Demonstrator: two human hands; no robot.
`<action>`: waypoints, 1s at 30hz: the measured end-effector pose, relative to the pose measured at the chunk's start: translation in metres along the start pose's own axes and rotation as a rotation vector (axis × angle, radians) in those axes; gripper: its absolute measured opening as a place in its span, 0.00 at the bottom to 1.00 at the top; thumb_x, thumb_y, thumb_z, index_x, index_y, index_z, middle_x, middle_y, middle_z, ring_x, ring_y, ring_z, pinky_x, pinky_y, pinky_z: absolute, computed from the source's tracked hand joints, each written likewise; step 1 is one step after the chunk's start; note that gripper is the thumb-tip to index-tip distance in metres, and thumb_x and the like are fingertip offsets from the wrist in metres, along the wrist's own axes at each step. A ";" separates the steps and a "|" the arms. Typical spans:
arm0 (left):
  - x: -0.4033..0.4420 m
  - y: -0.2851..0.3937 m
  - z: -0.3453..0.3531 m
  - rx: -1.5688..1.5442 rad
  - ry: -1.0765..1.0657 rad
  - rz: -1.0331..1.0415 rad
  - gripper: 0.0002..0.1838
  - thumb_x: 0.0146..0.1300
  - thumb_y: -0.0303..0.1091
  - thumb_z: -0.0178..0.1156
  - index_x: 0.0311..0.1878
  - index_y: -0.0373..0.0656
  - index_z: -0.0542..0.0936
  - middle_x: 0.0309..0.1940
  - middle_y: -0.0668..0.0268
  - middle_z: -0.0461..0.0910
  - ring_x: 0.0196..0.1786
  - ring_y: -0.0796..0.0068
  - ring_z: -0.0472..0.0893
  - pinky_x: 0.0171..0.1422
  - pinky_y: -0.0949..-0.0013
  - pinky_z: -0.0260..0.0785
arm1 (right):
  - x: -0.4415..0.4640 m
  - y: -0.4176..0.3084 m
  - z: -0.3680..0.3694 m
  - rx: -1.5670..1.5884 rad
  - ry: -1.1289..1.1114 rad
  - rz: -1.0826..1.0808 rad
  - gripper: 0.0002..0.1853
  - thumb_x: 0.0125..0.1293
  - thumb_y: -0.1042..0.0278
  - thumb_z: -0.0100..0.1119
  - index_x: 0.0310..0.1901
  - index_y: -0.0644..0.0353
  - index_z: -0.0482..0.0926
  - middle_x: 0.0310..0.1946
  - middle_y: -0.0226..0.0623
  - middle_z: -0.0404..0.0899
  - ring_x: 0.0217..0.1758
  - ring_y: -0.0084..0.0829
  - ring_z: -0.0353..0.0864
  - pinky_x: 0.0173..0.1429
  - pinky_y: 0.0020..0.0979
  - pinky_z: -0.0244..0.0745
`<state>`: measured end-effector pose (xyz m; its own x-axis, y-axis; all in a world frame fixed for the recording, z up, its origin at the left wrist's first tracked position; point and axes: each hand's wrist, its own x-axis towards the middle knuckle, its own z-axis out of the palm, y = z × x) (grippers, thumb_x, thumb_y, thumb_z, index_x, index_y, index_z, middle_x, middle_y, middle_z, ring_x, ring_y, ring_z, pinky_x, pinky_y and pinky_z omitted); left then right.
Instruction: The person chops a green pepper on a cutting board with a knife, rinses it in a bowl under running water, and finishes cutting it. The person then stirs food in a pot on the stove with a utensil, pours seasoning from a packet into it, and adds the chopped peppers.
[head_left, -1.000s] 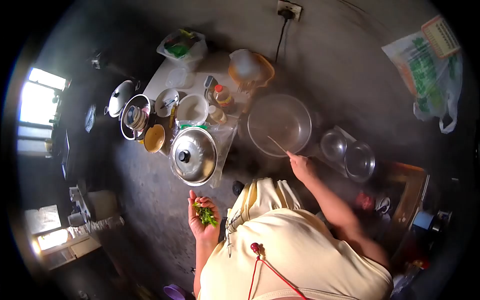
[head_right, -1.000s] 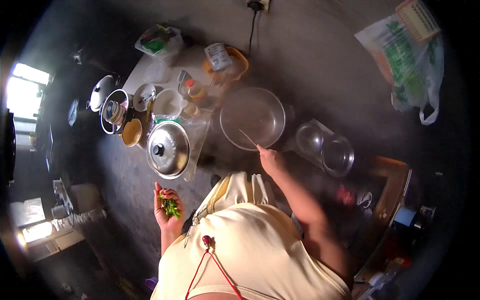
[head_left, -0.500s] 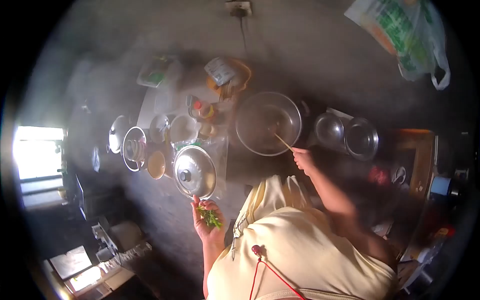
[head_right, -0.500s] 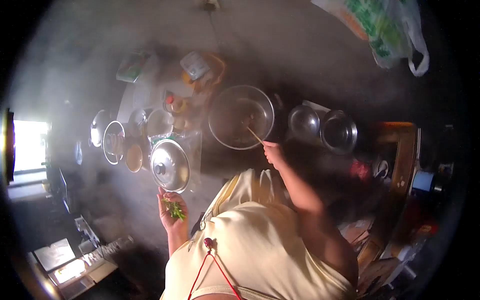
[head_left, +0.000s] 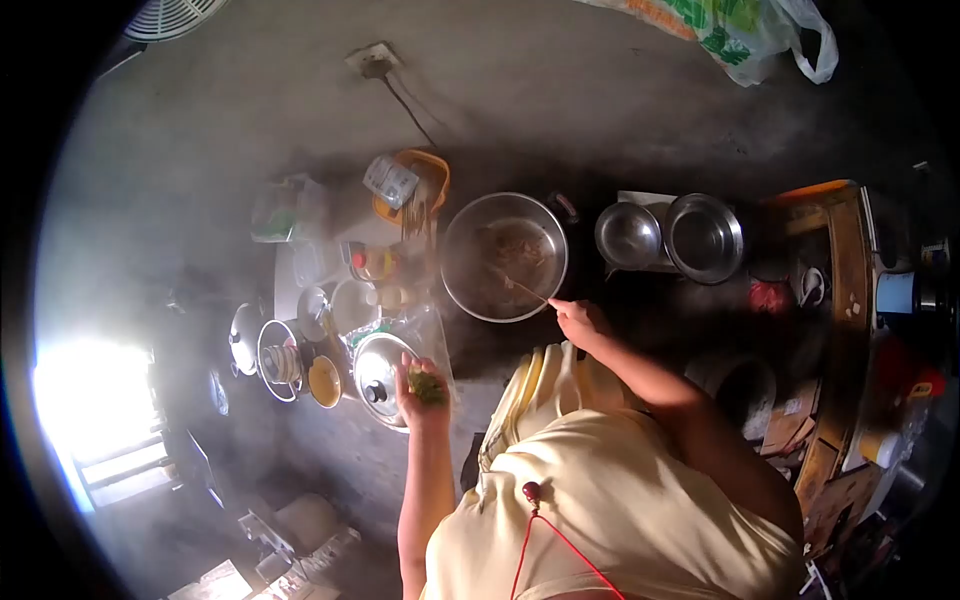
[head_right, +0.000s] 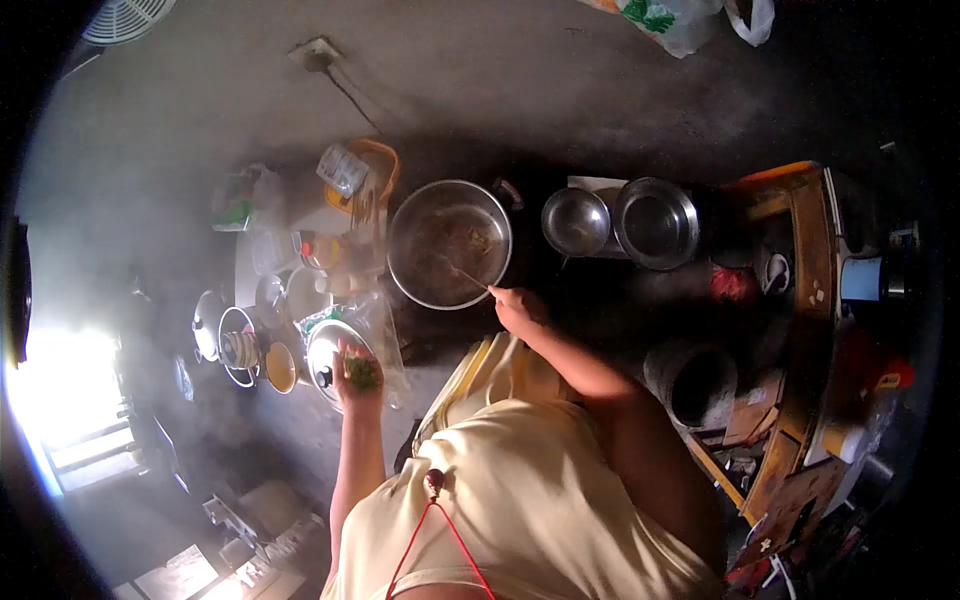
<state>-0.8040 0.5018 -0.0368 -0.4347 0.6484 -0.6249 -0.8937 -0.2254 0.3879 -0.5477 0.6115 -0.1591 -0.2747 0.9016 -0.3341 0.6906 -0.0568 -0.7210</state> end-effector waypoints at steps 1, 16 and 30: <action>0.012 -0.002 0.003 0.081 -0.064 0.022 0.10 0.63 0.36 0.56 0.43 0.42 0.76 0.31 0.65 0.76 0.37 0.71 0.76 0.42 0.73 0.72 | -0.005 -0.001 -0.008 0.002 0.004 0.000 0.16 0.60 0.69 0.47 0.49 0.50 0.78 0.32 0.48 0.79 0.34 0.47 0.79 0.38 0.41 0.74; 0.108 -0.036 0.062 0.525 -0.314 0.146 0.22 0.71 0.38 0.31 0.63 0.37 0.61 0.61 0.60 0.64 0.65 0.66 0.60 0.70 0.65 0.48 | -0.014 0.038 0.000 -0.066 0.287 -0.093 0.16 0.61 0.65 0.52 0.50 0.55 0.76 0.27 0.50 0.78 0.31 0.50 0.78 0.35 0.43 0.73; 0.045 -0.001 0.001 -0.059 -0.378 -0.059 0.27 0.60 0.33 0.50 0.63 0.37 0.62 0.64 0.57 0.61 0.68 0.63 0.57 0.73 0.63 0.46 | 0.038 -0.019 0.021 -0.090 -0.136 -0.121 0.17 0.62 0.67 0.45 0.51 0.61 0.73 0.40 0.53 0.77 0.46 0.47 0.77 0.48 0.42 0.72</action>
<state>-0.8224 0.5321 -0.0643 -0.3210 0.8813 -0.3469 -0.9255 -0.2141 0.3126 -0.5850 0.6383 -0.1711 -0.4425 0.8331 -0.3319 0.7024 0.0919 -0.7058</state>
